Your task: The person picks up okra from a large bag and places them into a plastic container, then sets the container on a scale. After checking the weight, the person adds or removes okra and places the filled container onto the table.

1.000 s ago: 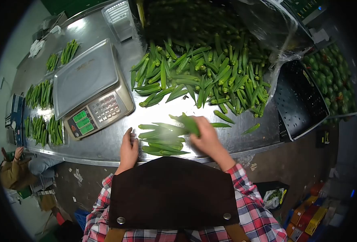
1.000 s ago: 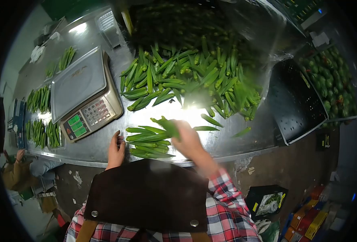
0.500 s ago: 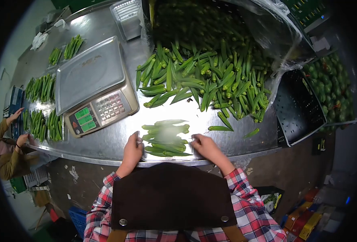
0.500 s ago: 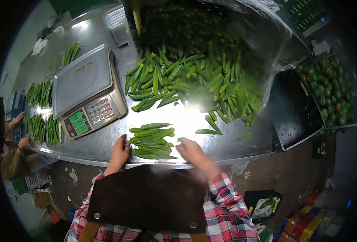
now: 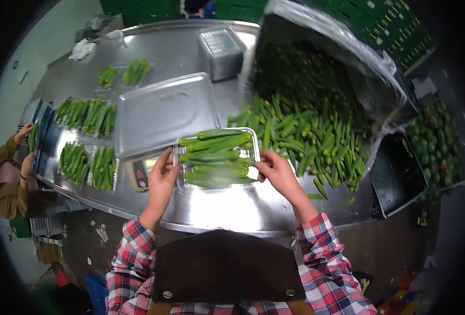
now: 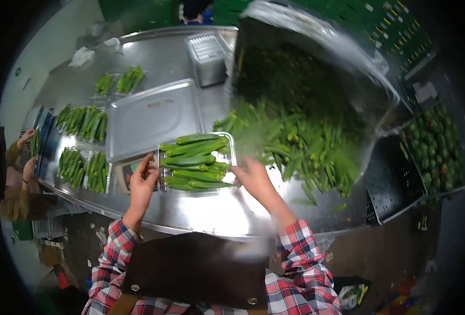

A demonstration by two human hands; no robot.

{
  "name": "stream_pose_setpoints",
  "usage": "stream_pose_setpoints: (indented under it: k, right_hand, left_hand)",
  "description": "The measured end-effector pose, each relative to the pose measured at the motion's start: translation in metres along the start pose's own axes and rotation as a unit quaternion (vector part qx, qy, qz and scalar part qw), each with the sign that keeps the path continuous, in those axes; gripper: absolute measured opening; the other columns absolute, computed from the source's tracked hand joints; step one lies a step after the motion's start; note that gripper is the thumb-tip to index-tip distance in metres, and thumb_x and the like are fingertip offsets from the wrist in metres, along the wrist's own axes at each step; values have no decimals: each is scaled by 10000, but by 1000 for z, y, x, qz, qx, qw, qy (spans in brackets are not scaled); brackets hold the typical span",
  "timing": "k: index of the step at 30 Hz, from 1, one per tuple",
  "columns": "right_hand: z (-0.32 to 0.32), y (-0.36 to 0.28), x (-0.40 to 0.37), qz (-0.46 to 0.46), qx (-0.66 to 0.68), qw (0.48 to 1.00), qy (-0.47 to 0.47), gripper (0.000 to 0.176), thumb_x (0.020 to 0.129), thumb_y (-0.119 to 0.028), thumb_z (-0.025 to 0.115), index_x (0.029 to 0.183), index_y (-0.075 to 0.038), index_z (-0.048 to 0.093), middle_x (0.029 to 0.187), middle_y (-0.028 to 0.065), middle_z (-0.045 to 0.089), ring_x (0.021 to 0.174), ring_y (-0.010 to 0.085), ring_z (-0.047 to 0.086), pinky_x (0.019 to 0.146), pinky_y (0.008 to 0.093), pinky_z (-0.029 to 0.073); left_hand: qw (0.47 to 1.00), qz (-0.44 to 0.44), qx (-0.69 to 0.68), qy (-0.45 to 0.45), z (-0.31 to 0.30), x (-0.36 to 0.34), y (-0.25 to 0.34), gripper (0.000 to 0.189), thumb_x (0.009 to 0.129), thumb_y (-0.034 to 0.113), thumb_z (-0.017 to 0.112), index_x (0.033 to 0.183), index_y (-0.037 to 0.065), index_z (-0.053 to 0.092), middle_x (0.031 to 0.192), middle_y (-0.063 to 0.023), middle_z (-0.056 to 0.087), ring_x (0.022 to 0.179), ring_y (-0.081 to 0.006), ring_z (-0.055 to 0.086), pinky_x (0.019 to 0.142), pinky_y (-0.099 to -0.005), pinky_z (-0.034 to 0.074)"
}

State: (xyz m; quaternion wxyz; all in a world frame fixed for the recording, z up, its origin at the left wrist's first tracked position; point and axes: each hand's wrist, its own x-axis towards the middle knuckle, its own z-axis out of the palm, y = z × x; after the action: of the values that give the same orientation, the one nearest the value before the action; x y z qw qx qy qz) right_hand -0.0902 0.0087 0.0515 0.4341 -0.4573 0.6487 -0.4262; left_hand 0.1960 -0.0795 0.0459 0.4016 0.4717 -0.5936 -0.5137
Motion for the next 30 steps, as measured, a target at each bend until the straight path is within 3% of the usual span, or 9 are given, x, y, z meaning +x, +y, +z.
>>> stream_pose_setpoints:
  k: [2,3,7,9,12,13,19,23,30]
  right_hand:
    - [27,-22,39,-12,-25,1000,4,298,840,-52,543,1104,77,493,803,83,597,574,117,539,510,249,450]
    - [39,-6,67,-99,-129,986,28,311,831,-80,552,1104,63,507,844,108,617,618,133,562,546,260,466]
    - [75,-30,121,-112,-229,967,27,293,791,-126,565,1031,43,574,856,191,637,777,278,617,712,341,474]
    - [80,-37,132,-120,-254,959,27,297,788,-139,573,1030,31,579,903,173,626,767,268,612,709,330,474]
    - [80,-57,118,-152,-220,961,71,288,787,-132,583,1033,17,582,942,147,600,750,239,601,690,314,474]
    - [77,-51,115,-155,-183,968,79,291,773,-158,591,1021,-6,587,953,171,589,781,293,590,736,346,459]
    - [57,-35,68,-118,-169,973,104,202,809,-74,580,997,-1,594,922,88,559,737,144,544,675,249,447]
    - [44,-27,63,-113,-174,970,124,173,815,-48,573,980,-4,598,896,61,558,714,117,530,652,238,439]
    - [57,-71,121,-245,-287,924,59,224,773,-32,580,996,-17,582,943,123,552,759,246,577,674,293,468]
  left_hand:
    - [998,20,43,34,-26,33,-2,505,773,-41,524,1267,-1,428,896,-49,572,759,-85,525,715,-221,450]
    - [997,28,61,48,-37,49,-4,500,770,-41,523,1261,6,438,885,-54,579,749,-91,530,708,-225,452]
    - [985,46,140,91,-71,104,-32,474,756,-19,536,1225,27,480,821,-93,611,700,-156,569,677,-270,469]
    - [976,44,194,93,-79,114,-33,472,755,-3,548,1221,25,480,811,-102,614,693,-194,580,673,-296,472]
    - [946,124,251,163,-94,103,-22,396,779,27,547,1173,20,505,939,-138,583,798,-237,570,735,-318,457]
    - [931,165,261,195,-98,96,-19,376,785,30,543,1160,19,513,968,-145,573,819,-239,564,747,-319,451]
    - [957,80,132,245,-109,14,-24,257,870,68,490,1114,-3,532,980,-93,552,846,-165,531,752,-278,426]
    - [953,44,124,272,-107,-28,-42,239,884,68,481,1101,-17,536,965,-78,549,862,-140,526,763,-260,418]
    - [957,32,82,277,-110,-39,-46,232,891,60,477,1100,-22,538,987,-84,554,891,-138,533,775,-257,418]
